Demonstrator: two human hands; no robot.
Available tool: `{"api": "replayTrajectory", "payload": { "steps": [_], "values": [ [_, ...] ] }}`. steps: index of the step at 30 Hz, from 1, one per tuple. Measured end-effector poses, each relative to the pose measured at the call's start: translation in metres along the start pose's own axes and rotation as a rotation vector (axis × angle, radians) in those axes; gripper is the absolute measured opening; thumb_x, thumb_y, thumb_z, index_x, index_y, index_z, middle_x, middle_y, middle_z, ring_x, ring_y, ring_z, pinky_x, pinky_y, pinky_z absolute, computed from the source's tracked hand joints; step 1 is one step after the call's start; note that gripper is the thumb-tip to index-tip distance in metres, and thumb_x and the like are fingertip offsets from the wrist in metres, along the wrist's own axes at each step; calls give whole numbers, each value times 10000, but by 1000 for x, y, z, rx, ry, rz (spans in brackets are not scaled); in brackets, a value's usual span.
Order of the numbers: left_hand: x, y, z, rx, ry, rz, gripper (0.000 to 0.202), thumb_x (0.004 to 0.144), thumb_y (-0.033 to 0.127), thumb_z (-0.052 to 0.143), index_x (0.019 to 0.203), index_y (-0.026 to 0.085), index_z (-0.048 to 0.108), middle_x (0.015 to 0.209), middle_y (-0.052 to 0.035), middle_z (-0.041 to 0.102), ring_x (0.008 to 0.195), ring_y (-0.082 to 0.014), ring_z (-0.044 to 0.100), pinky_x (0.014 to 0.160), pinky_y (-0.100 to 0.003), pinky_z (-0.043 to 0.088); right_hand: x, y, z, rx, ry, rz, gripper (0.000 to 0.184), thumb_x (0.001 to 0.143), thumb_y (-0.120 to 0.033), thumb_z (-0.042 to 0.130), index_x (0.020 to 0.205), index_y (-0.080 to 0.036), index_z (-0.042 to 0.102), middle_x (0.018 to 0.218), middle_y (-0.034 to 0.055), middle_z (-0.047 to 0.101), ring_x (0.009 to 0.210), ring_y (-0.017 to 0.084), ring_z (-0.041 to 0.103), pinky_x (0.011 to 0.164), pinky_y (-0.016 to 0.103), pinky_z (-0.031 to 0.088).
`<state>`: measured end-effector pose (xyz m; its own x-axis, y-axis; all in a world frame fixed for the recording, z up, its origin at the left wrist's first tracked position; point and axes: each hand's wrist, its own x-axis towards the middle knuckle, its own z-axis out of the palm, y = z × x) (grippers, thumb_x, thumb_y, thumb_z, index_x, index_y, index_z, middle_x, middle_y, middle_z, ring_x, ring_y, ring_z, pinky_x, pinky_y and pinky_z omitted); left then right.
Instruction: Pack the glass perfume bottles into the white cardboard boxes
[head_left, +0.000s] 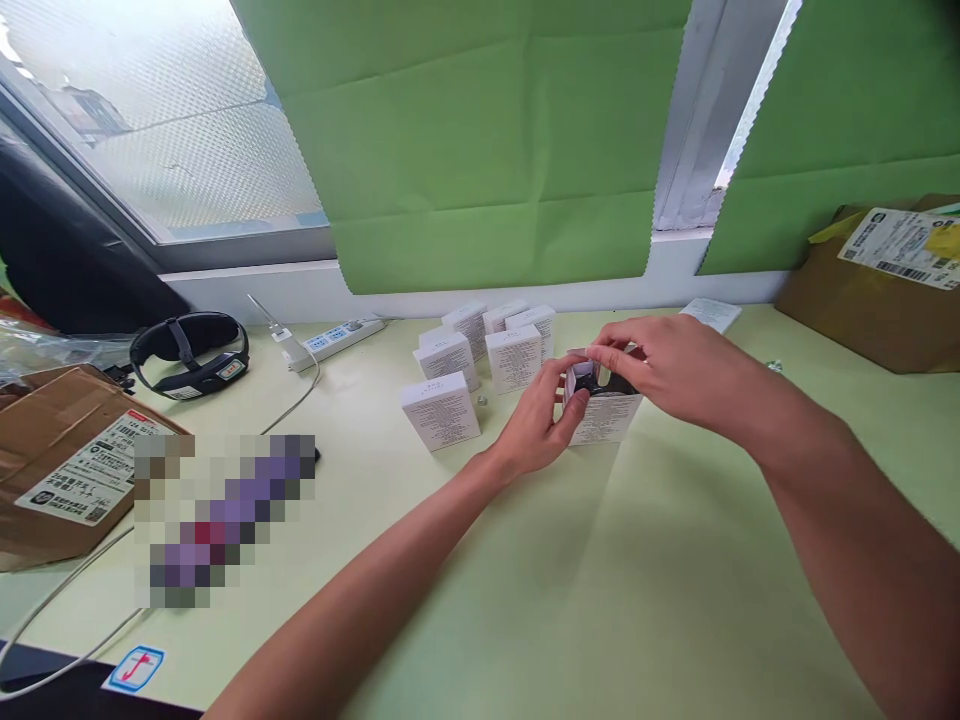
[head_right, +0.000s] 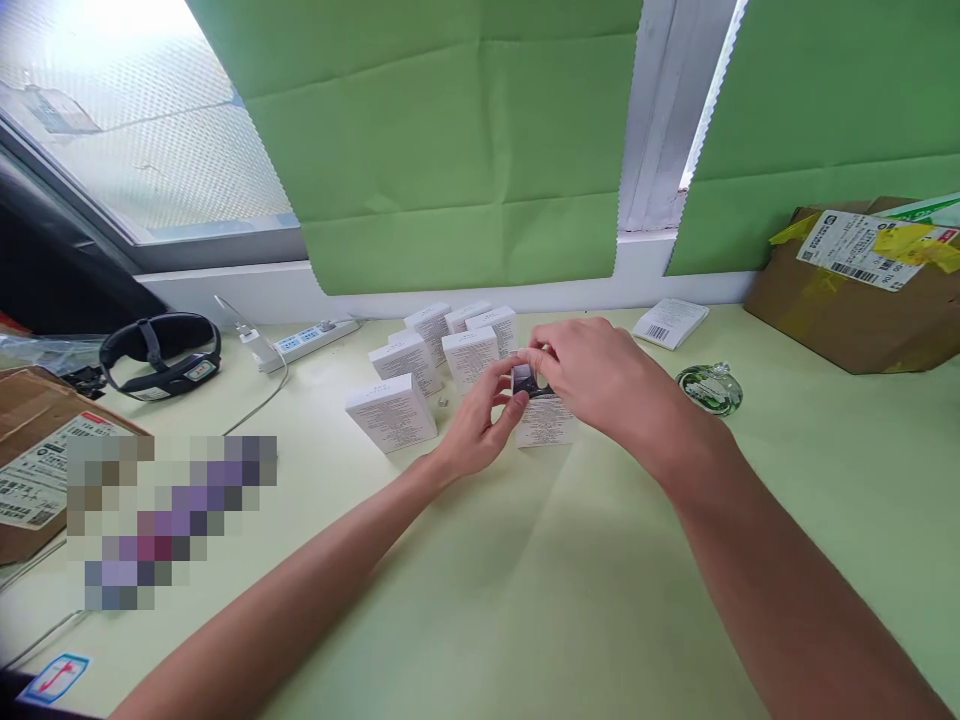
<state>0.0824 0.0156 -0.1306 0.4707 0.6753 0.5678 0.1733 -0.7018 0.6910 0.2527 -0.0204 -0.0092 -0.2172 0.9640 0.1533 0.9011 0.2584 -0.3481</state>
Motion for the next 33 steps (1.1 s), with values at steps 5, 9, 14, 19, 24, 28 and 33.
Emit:
{"api": "replayTrajectory", "payload": {
  "steps": [5, 9, 14, 19, 24, 28, 33],
  "values": [
    [1, 0, -1, -34, -25, 7, 366, 1005, 359, 443, 1357, 275, 388, 1442, -112, 473, 1150, -216, 580, 859, -369, 556, 5, 9, 1, 10, 7, 36, 306, 922, -455, 480, 880, -268, 719, 739, 34, 716, 668, 220, 632, 570, 319, 393],
    [1, 1, -1, -49, -27, -12, 385, 1004, 361, 446, 1371, 274, 368, 1438, -108, 469, 1128, -206, 581, 888, -377, 544, 9, 18, 2, 87, -35, 74, 268, 902, -460, 528, 874, -270, 716, 741, 24, 727, 639, 208, 648, 562, 310, 404],
    [1, 3, -1, -64, -11, -29, 420, 999, 360, 459, 1393, 276, 343, 1324, -114, 534, 1041, -199, 606, 862, -385, 548, 12, 22, 4, 109, -63, 35, 242, 892, -450, 547, 863, -269, 705, 799, 25, 726, 672, 199, 626, 581, 302, 417],
    [2, 4, -1, -74, -19, 23, 371, 1006, 358, 445, 1356, 286, 347, 1279, -96, 545, 1016, -183, 610, 845, -374, 555, 14, 21, 7, 134, -92, -20, 297, 890, -460, 546, 926, -227, 726, 828, 56, 681, 733, 206, 608, 600, 297, 423],
    [1, 3, -1, -55, -11, -12, 334, 1011, 380, 433, 1322, 279, 364, 1229, -88, 557, 1018, -184, 601, 853, -367, 547, 15, 22, 14, 79, -88, 56, 283, 881, -450, 549, 937, -234, 723, 964, 79, 577, 847, 232, 595, 693, 324, 455],
    [1, 1, -1, -47, -7, -36, 345, 1010, 397, 432, 1323, 270, 360, 1185, -89, 566, 1010, -187, 599, 827, -350, 545, 17, 27, 23, 61, -30, 99, 318, 793, -505, 639, 930, -226, 569, 1023, 79, 512, 766, 208, 568, 617, 311, 447],
    [1, 0, -1, -62, -21, -46, 349, 1006, 409, 438, 1317, 275, 352, 1188, -91, 557, 1028, -195, 595, 828, -349, 535, 18, 34, 22, 121, -78, 192, 522, 719, -583, 692, 999, -243, 412, 988, 82, 544, 704, 214, 565, 569, 320, 428]
  ]
}}
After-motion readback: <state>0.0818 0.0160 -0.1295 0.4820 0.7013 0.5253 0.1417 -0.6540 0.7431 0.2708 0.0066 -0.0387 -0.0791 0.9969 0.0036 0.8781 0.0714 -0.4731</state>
